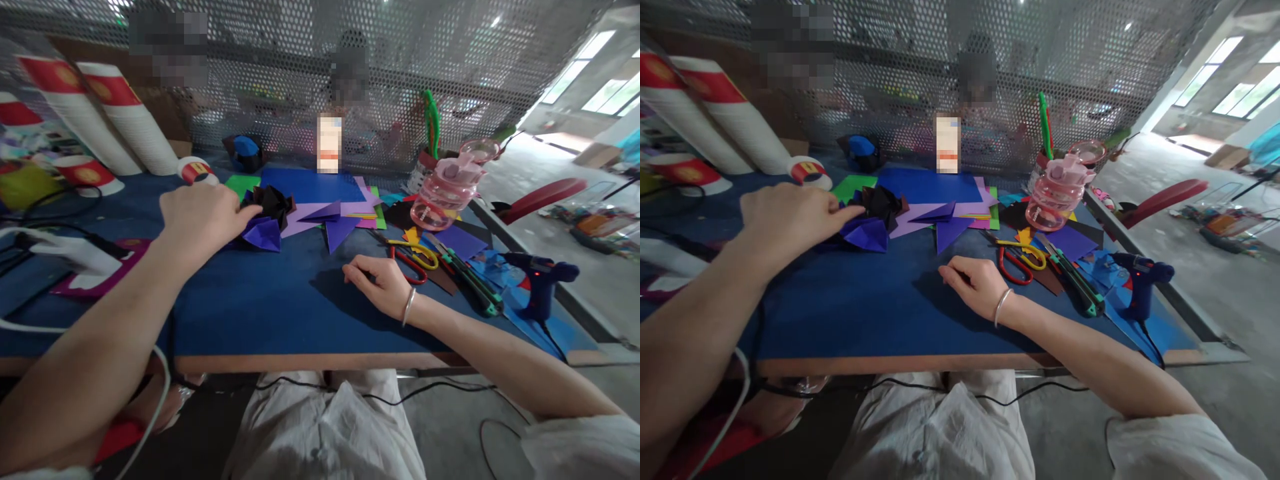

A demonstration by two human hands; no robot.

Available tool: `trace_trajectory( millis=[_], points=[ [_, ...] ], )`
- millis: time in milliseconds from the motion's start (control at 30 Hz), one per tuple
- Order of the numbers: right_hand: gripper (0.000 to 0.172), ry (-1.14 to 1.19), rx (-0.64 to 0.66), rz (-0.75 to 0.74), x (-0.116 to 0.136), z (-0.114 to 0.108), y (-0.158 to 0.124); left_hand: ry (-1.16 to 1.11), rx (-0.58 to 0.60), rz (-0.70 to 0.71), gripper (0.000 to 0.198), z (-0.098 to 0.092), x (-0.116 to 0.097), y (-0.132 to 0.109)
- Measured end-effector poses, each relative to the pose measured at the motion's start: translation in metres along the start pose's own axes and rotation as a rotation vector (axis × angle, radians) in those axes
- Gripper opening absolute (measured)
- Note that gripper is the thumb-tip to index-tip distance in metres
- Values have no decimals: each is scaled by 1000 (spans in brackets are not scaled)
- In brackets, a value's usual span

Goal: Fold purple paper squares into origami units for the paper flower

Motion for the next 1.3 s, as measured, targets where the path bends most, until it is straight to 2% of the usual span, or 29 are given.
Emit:
trace_trajectory(
  millis=[67,133,233,267,367,433,533,667,767,867,967,1000,1133,1200,1300],
  points=[
    [38,-1,-7,-16,1,-1,0,-56,-82,56,52,-3,-11,-7],
    [38,-6,-21,-31,3,-2,0,-123,-108,163,45,1,-29,-11],
    [39,-23,-42,-51,4,-4,1,-195,-28,341,25,21,-62,-8],
    [39,-30,-48,-57,4,-5,1,-212,11,399,24,30,-73,-4],
    [39,-50,-56,-78,4,-6,1,-252,146,518,37,59,-99,13],
    [40,-66,-55,-89,3,-6,1,-259,235,533,47,78,-109,27],
    [40,-91,-49,-102,2,-6,1,-265,316,507,44,100,-114,44],
    [38,-115,-41,-128,2,-5,0,-291,325,448,42,114,-113,59],
    [36,-123,-59,-157,3,-5,0,-308,257,402,41,111,-110,67],
    [29,-130,-109,-185,4,-8,1,-333,136,368,42,95,-105,65],
    [15,-154,-201,-181,3,-15,1,-388,18,393,30,73,-103,46],
    [15,-180,-258,-176,3,-19,0,-414,3,422,28,67,-103,35],
    [41,-366,-500,-215,7,-35,-4,-533,53,540,27,55,-103,-16],
    [51,-443,-517,-271,13,-36,-6,-597,82,576,30,51,-101,-37],
    [55,-508,-444,-362,20,-29,-6,-698,149,605,30,48,-97,-58]
  ],
)
Point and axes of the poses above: each hand's wrist, its own y-axis towards the middle knuckle, its own z-axis out of the palm, x = y × z, the point moved 6 cm from there along y, towards the middle knuckle, and after that the axes turned 14 degrees about -y, right-handed, at the moved point
